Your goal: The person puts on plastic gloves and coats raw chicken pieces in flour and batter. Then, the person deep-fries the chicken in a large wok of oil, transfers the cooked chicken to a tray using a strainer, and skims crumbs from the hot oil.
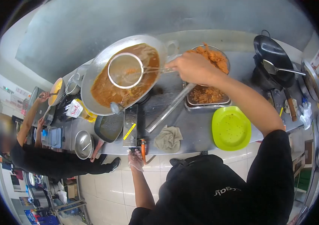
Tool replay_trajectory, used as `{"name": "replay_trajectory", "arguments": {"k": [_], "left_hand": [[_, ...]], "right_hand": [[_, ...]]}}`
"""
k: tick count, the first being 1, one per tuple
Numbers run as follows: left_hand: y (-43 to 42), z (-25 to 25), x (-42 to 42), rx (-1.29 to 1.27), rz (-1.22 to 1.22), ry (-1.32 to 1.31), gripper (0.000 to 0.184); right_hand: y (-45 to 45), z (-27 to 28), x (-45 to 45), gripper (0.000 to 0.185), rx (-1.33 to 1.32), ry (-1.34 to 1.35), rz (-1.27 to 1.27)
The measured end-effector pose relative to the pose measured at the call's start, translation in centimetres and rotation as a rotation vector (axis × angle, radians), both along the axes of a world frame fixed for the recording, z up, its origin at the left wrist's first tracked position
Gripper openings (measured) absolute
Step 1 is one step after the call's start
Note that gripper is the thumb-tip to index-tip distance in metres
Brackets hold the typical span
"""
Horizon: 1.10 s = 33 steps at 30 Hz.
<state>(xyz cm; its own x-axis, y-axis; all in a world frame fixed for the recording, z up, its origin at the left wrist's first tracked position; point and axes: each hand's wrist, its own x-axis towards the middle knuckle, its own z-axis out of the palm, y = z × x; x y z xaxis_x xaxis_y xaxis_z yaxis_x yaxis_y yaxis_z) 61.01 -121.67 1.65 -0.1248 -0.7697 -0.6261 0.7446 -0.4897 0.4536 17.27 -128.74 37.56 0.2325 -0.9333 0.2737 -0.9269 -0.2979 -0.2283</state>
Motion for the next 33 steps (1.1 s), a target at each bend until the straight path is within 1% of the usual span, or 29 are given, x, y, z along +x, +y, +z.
{"name": "replay_trajectory", "arguments": {"k": [2,3,5,8,9,11,12,13,14,15,17,19,20,22,23,25,26,28,29,30,32,33], "left_hand": [[-0.2,-0.8,0.9,-0.027,-0.040,0.038,0.036],[-0.2,-0.6,0.9,-0.033,-0.053,0.050,0.036],[-0.2,-0.4,0.8,-0.045,-0.062,0.063,0.037],[-0.2,-0.4,0.6,-0.004,-0.015,-0.046,0.036],[-0.4,-0.4,0.6,0.005,-0.028,-0.044,0.036],[-0.9,-0.5,0.8,0.027,-0.051,-0.039,0.035],[-1.0,-0.7,0.7,0.039,-0.058,-0.035,0.035],[-1.0,-0.9,0.4,0.004,-0.025,-0.072,0.035],[-1.0,-0.6,0.0,0.018,0.034,-0.083,0.034],[-1.0,-0.9,0.3,0.040,0.017,-0.089,0.035],[-1.5,-1.8,0.9,0.088,0.006,-0.117,0.035],[-2.4,-2.9,1.5,0.141,0.021,-0.164,0.036],[-2.4,-3.6,2.2,0.061,-0.024,-0.117,0.033],[-2.3,-5.4,3.2,-0.108,-0.113,-0.017,0.031],[-2.2,-6.0,3.1,-0.105,-0.031,-0.084,0.032],[-1.6,-5.3,1.3,-0.093,0.149,-0.221,0.035],[-1.0,-2.0,-1.8,0.008,0.294,-0.237,0.036],[-0.1,-1.1,-1.7,-0.029,0.225,-0.163,0.035],[-0.1,-1.9,-2.2,-0.063,0.312,-0.198,0.037],[0.0,-1.2,-2.6,-0.070,0.335,-0.145,0.039],[-0.1,-0.5,-2.6,-0.054,0.320,-0.150,0.041],[0.3,0.5,-3.1,-0.107,0.314,-0.123,0.044]], "right_hand": [[1.4,0.2,-3.3,0.027,-0.033,-0.008,-0.068],[3.0,1.2,-4.5,0.027,-0.043,-0.019,-0.133],[5.3,1.6,-7.9,0.026,-0.097,-0.078,-0.150],[9.6,1.5,-12.5,0.025,-0.181,-0.101,-0.244],[11.4,1.1,-13.7,0.025,-0.207,-0.096,-0.286],[14.5,-1.0,-16.1,0.021,-0.204,-0.047,-0.397],[16.1,-2.7,-17.0,0.020,-0.221,-0.021,-0.413],[17.5,-5.0,-17.9,0.019,-0.239,0.006,-0.423],[18.9,-8.7,-19.5,0.023,-0.244,0.047,-0.419],[20.2,-12.0,-20.7,0.026,-0.250,0.088,-0.413],[22.5,-14.4,-20.7,0.033,-0.066,0.179,-0.543],[23.7,-16.3,-20.9,0.035,-0.098,0.213,-0.566],[24.2,-16.8,-21.1,0.036,-0.113,0.230,-0.576],[24.3,-16.0,-21.6,0.033,-0.071,0.194,-0.614],[24.0,-15.4,-22.0,0.032,-0.053,0.178,-0.627],[22.8,-14.8,-23.5,0.030,-0.293,0.115,-0.544],[21.4,-14.0,-23.8,0.028,-0.416,0.081,-0.483],[17.6,-7.9,-19.9,0.019,-0.396,-0.131,-0.607],[15.7,-5.5,-18.9,0.020,-0.269,-0.161,-0.648],[13.6,-3.6,-17.9,0.023,-0.251,-0.157,-0.631],[9.1,-0.2,-15.2,0.027,-0.292,-0.098,-0.542],[6.7,1.3,-13.5,0.028,-0.310,-0.055,-0.487]]}}
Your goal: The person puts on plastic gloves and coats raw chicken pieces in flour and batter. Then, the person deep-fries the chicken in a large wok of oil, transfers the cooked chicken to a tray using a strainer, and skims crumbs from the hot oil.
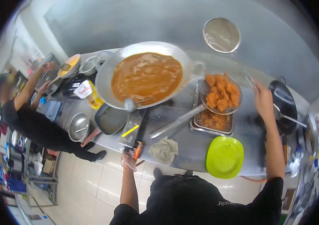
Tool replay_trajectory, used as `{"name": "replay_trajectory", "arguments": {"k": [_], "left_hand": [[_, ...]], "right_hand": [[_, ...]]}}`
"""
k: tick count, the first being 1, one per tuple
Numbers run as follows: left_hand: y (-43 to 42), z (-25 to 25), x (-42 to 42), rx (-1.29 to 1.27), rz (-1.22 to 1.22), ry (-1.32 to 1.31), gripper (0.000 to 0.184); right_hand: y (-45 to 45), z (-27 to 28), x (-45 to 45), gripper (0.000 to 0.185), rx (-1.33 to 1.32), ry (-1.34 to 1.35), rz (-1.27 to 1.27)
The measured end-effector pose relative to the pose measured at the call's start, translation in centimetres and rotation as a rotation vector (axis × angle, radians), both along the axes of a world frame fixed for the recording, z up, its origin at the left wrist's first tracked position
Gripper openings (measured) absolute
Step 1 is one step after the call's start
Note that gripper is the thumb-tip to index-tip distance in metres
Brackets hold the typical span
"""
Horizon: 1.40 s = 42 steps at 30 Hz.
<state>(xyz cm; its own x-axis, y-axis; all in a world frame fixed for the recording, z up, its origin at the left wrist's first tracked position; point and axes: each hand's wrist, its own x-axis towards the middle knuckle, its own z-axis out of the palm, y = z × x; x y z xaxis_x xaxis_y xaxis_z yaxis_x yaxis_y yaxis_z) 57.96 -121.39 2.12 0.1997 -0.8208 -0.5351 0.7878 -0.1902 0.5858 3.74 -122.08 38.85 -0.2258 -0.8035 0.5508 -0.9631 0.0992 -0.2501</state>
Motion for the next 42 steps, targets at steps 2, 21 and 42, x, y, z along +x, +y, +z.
{"name": "replay_trajectory", "arguments": {"k": [2,21,42], "left_hand": [[-0.1,-1.3,1.9,0.073,-0.073,0.075,0.048],[19.6,-18.7,22.5,0.631,0.221,-0.083,0.031],[5.1,-16.9,23.4,0.430,-0.277,-0.543,0.021]], "right_hand": [[-4.6,2.6,4.3,0.030,0.052,0.127,0.051],[-24.0,-2.5,31.7,0.023,0.677,0.492,0.311],[-11.3,2.7,34.9,0.020,0.604,0.086,0.584]]}}
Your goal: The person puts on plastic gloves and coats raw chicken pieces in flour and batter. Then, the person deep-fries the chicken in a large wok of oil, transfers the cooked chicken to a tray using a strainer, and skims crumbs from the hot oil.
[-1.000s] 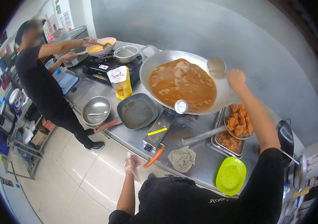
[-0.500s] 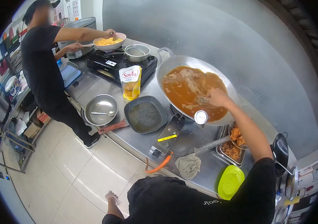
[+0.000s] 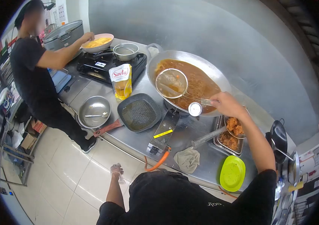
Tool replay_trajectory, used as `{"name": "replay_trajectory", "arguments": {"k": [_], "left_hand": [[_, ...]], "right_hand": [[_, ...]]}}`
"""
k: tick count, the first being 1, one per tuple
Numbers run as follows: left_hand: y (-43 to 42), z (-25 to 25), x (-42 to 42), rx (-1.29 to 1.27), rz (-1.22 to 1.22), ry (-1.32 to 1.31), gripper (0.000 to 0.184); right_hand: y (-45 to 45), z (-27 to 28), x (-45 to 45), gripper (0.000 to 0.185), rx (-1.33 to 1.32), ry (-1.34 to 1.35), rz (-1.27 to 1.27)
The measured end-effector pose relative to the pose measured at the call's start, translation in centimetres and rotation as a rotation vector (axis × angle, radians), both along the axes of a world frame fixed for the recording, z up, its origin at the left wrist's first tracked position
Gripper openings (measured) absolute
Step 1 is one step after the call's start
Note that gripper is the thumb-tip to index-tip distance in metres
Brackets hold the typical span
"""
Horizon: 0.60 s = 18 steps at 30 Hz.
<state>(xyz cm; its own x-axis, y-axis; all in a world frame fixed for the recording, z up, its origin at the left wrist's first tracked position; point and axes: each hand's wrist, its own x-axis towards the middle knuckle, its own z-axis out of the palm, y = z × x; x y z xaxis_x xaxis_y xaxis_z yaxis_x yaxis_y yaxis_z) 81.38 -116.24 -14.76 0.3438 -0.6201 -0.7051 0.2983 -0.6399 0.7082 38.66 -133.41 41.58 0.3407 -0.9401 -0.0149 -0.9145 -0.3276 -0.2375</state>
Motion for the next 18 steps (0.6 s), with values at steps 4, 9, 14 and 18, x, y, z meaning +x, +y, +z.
{"name": "replay_trajectory", "arguments": {"k": [4,9,14,18], "left_hand": [[-0.4,1.3,-1.9,0.031,-0.100,-0.061,0.022],[2.5,-0.4,-2.7,0.035,-0.073,-0.003,0.020],[8.4,-3.1,-2.0,0.115,0.011,0.063,0.019],[14.0,-8.1,-0.4,0.197,0.046,0.242,0.017]], "right_hand": [[1.8,0.4,-0.8,0.020,-0.053,0.093,-0.057],[0.6,0.2,-4.1,0.022,-0.078,0.092,-0.168],[-0.9,0.1,-8.8,0.024,-0.017,0.012,-0.299],[0.6,0.4,-12.6,0.025,-0.064,-0.024,-0.329]]}}
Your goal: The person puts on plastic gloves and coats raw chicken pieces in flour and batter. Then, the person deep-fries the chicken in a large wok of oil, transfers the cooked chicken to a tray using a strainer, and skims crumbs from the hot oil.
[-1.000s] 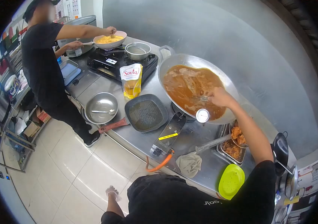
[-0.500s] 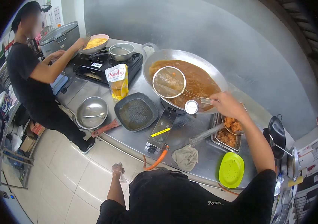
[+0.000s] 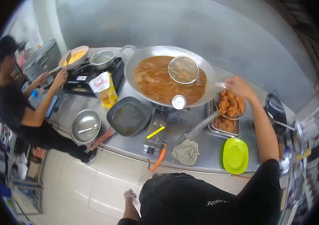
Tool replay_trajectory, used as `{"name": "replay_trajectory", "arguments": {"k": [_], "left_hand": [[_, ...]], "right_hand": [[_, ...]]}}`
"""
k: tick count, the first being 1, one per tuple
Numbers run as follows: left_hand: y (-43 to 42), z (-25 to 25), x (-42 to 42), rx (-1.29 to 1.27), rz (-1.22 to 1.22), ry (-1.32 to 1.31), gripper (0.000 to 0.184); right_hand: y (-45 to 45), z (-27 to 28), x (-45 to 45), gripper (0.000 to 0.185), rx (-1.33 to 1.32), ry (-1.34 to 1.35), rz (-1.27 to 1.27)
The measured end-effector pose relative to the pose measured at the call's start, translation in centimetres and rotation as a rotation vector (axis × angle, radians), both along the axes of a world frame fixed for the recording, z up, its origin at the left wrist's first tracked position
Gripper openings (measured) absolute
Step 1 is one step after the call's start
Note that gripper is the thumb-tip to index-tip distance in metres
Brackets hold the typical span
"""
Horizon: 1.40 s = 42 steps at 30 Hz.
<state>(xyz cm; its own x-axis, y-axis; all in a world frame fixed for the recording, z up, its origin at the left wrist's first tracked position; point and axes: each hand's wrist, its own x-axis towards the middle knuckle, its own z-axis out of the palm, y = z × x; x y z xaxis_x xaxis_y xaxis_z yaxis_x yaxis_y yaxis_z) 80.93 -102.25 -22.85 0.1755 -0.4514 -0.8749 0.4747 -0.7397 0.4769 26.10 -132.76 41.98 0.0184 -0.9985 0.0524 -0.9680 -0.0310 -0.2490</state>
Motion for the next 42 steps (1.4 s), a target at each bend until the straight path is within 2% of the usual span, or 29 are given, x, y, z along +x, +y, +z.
{"name": "replay_trajectory", "arguments": {"k": [1,3,4,6,8,10,11,12,14,15,17,19,21,23,25,27,31,33,34,36,38,41,42], "left_hand": [[1.4,-0.6,0.8,-0.077,0.003,0.198,0.016],[2.2,-0.6,0.9,0.003,-0.163,0.091,0.015],[2.2,-2.5,1.0,-0.042,-0.340,-0.066,0.015],[1.3,-2.6,1.4,0.011,-0.444,-0.198,0.016],[-1.2,0.6,0.0,0.216,-0.273,-0.153,0.016],[-2.9,2.4,0.5,-0.089,-0.191,0.164,0.015],[-4.0,3.3,-0.2,-0.173,-0.147,0.139,0.017],[-6.0,3.4,-0.3,-0.094,-0.134,0.223,0.016],[-8.5,6.1,-3.0,-0.164,-0.293,-0.170,0.016],[-9.1,7.5,-4.2,-0.193,-0.328,-0.184,0.016],[-9.5,9.5,-5.7,-0.249,-0.393,-0.217,0.017],[-9.1,10.7,-7.2,-0.188,-0.472,-0.261,0.019],[-7.9,11.7,-8.2,-0.178,-0.583,-0.286,0.020],[-6.4,11.8,-8.1,-0.212,-0.725,-0.296,0.021],[-4.9,12.0,-8.3,-0.134,-0.765,-0.355,0.021],[-3.4,12.3,-8.2,-0.075,-0.791,-0.397,0.021],[0.3,12.0,-6.3,0.002,-0.788,-0.412,0.017],[3.1,9.2,-3.8,0.012,-0.734,-0.371,0.016],[3.9,7.3,-2.3,0.050,-0.817,-0.385,0.014],[5.9,6.3,-0.4,0.064,-0.755,-0.413,0.023],[5.4,5.5,0.6,0.117,-0.743,-0.457,0.027],[3.5,8.5,0.3,0.134,-0.536,-0.426,0.023],[3.1,7.5,1.1,0.089,-0.503,-0.377,0.021]], "right_hand": [[0.8,0.4,-1.1,0.025,-0.004,-0.018,-0.027],[3.1,0.7,-2.8,0.026,0.012,-0.113,-0.133],[4.1,1.1,-3.8,0.026,0.010,-0.158,-0.187],[6.6,1.1,-6.2,0.027,-0.067,-0.115,-0.233],[10.0,1.0,-8.4,0.028,-0.160,-0.010,-0.248],[13.7,-0.2,-10.1,0.024,-0.277,0.052,-0.278],[15.5,-0.7,-10.9,0.023,-0.341,0.085,-0.281],[17.3,-1.7,-11.7,0.021,-0.350,0.086,-0.342],[20.5,-3.8,-12.1,0.019,-0.333,-0.041,-0.493],[21.9,-5.2,-12.4,0.019,-0.323,-0.106,-0.564],[24.5,-11.4,-15.2,0.028,-0.439,0.109,-0.371],[26.9,-16.9,-17.0,0.038,-0.277,0.366,-0.433],[28.4,-19.0,-16.2,0.042,-0.214,0.422,-0.507],[29.6,-21.1,-16.5,0.045,-0.224,0.374,-0.542],[29.9,-21.6,-16.8,0.046,-0.228,0.339,-0.563],[30.0,-21.0,-17.8,0.047,-0.232,0.318,-0.574],[27.9,-18.6,-19.4,0.042,-0.418,0.205,-0.520],[26.3,-15.5,-18.4,0.039,-0.490,0.053,-0.493],[25.2,-14.3,-17.9,0.037,-0.481,-0.010,-0.497],[22.7,-11.7,-16.9,0.034,-0.452,-0.131,-0.515],[19.6,-7.8,-13.7,0.033,-0.481,-0.093,-0.451],[14.5,-3.3,-8.0,0.033,-0.484,0.042,-0.366],[12.6,-2.5,-6.4,0.034,-0.491,0.102,-0.327]]}}
